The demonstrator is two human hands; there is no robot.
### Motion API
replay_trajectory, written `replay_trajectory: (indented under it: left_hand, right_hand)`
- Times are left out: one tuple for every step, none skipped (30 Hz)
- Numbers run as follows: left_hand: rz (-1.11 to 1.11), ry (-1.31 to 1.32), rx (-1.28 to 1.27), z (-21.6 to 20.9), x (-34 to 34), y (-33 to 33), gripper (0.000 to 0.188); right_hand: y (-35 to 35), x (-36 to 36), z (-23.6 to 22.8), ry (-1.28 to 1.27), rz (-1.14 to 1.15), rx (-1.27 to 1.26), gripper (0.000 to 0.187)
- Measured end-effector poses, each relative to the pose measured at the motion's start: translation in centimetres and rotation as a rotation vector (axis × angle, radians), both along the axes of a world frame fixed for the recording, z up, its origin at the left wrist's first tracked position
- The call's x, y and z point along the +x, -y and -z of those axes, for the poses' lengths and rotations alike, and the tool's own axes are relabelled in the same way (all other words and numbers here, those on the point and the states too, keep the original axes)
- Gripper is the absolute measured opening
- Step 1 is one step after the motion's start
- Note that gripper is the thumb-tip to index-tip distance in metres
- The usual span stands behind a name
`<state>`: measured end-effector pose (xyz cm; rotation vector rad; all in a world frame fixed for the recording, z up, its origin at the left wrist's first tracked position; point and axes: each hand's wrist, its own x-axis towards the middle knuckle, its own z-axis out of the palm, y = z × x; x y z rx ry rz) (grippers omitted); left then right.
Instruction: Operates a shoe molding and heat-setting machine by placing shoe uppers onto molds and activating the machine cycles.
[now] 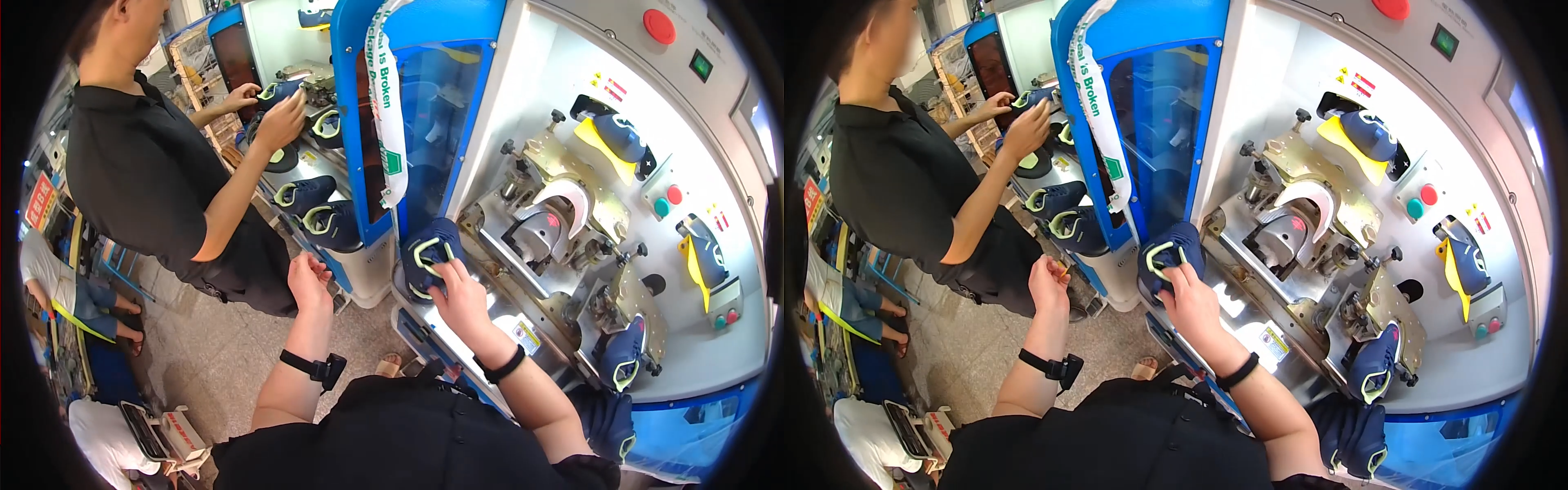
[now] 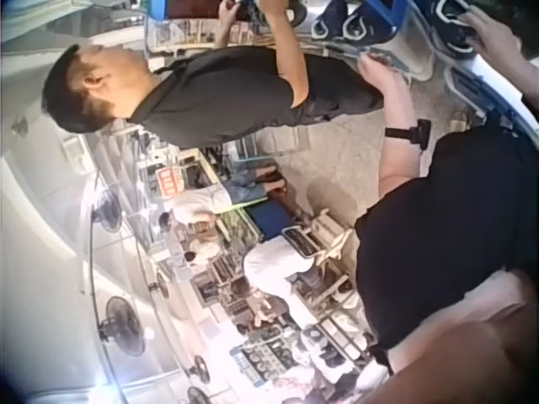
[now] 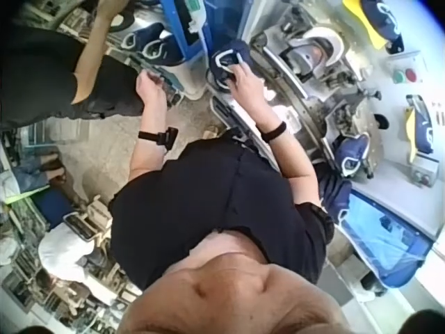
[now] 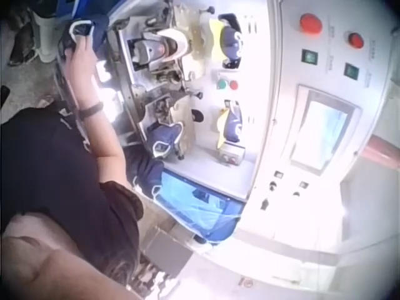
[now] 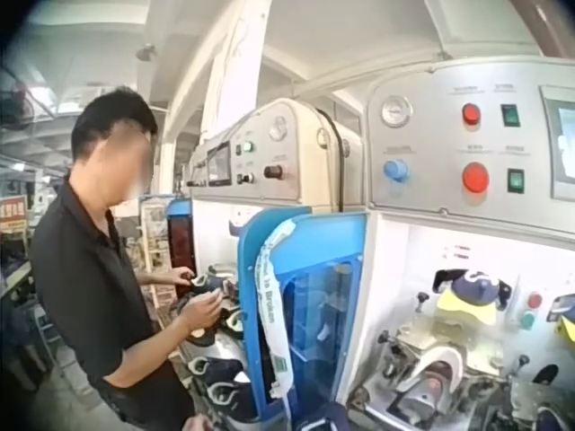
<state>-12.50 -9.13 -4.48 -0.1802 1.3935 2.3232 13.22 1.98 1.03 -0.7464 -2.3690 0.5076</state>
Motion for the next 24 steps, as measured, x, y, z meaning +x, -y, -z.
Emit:
replay_trajectory:
  left_hand:
    - [0.03, 0.012, 0.006, -0.1, -0.3, 0.1, 0.014]
    - [0.063, 0.037, 0.001, -0.2, -0.6, 0.2, 0.017]
    - [0.055, 0.021, 0.012, -0.4, -1.0, 0.3, 0.017]
    - [0.099, 0.002, 0.026, -0.7, -1.6, 0.3, 0.02]
    - [0.146, -0.016, 0.04, -1.0, -2.1, 0.3, 0.024]
    - [0.213, -0.039, 0.022, -1.4, -2.8, 0.5, 0.036]
    - [0.215, -0.057, 0.039, -1.7, -3.4, 0.3, 0.036]
    - [0.249, -0.066, 0.081, -2.0, -4.2, 0.0, 0.042]
    - [0.266, -0.059, 0.111, -2.6, -5.3, 0.0, 0.047]
    - [0.329, -0.076, 0.145, -3.1, -6.3, -0.1, 0.059]
    - [0.363, -0.068, 0.192, -3.6, -7.5, -0.6, 0.067]
    - [0.372, -0.106, 0.197, -4.0, -8.7, -1.2, 0.067]
    - [0.387, -0.123, 0.198, -4.4, -9.9, -1.9, 0.068]
    - [0.369, -0.137, 0.201, -4.7, -11.1, -2.6, 0.068]
    - [0.386, -0.155, 0.155, -4.9, -12.2, -3.4, 0.07]
    - [0.41, -0.171, 0.109, -5.0, -13.3, -4.1, 0.071]
    - [0.399, -0.177, 0.112, -4.9, -14.2, -4.8, 0.071]
    - [0.399, -0.191, 0.032, -4.7, -15.1, -5.5, 0.073]
    - [0.405, -0.198, -0.06, -4.5, -16.0, -6.2, 0.075]
    - [0.352, -0.231, -0.126, -4.2, -16.8, -7.0, 0.074]
    - [0.348, -0.23, -0.124, -3.7, -17.6, -7.5, 0.074]
    - [0.353, -0.404, -0.41, -3.5, -18.6, -8.0, 0.074]
    - [0.367, -0.555, -0.711, -3.2, -19.7, -8.5, 0.075]
    - [0.374, -0.61, -0.86, -2.8, -20.8, -9.0, 0.075]
  right_hand:
    - [-0.7, -1.2, 0.7, 0.045, 0.007, 0.018, 0.03]
    - [-1.2, -2.1, 1.6, 0.079, 0.012, 0.045, 0.03]
    - [-1.6, -2.9, 2.5, 0.088, 0.01, 0.035, 0.03]
    - [-1.9, -3.5, 3.3, 0.131, -0.004, 0.016, 0.032]
    - [-2.0, -3.6, 4.0, 0.241, 0.014, -0.044, 0.033]
    - [-2.0, -3.5, 4.5, 0.245, 0.014, -0.094, 0.038]
    - [-1.9, -3.4, 4.9, 0.187, -0.019, -0.066, 0.038]
    - [-1.8, -3.1, 5.1, 0.116, 0.004, -0.03, 0.039]
    - [-1.5, -3.0, 5.1, 0.039, 0.014, 0.004, 0.039]
    - [-1.5, -2.8, 4.8, 0.021, 0.021, 0.024, 0.04]
    - [-1.3, -2.5, 4.4, 0.004, 0.033, 0.012, 0.037]
    - [-1.3, -2.3, 3.9, 0.006, 0.032, -0.004, 0.036]
    - [-1.2, -2.2, 3.3, 0.011, 0.035, -0.019, 0.034]
    - [-1.0, -2.0, 2.8, 0.007, 0.02, -0.017, 0.034]
    - [-0.8, -1.7, 2.2, 0.013, 0.03, -0.034, 0.031]
    - [-0.6, -1.5, 1.6, 0.023, 0.052, -0.063, 0.029]
    - [-0.2, -1.4, 1.1, 0.014, 0.038, -0.047, 0.029]
    - [0.2, -1.4, 0.6, -0.025, 0.024, -0.018, 0.027]
    - [0.5, -1.3, 0.1, -0.061, 0.014, 0.003, 0.026]
    - [0.8, -1.3, -0.4, -0.085, 0.004, -0.012, 0.028]
    - [1.2, -1.2, -1.0, -0.087, -0.005, -0.003, 0.028]
    - [1.3, -1.3, -1.6, -0.115, -0.002, 0.05, 0.03]
    - [1.2, -1.5, -2.2, -0.159, 0.002, 0.107, 0.032]
    - [1.0, -1.6, -2.7, -0.176, -0.008, 0.096, 0.041]
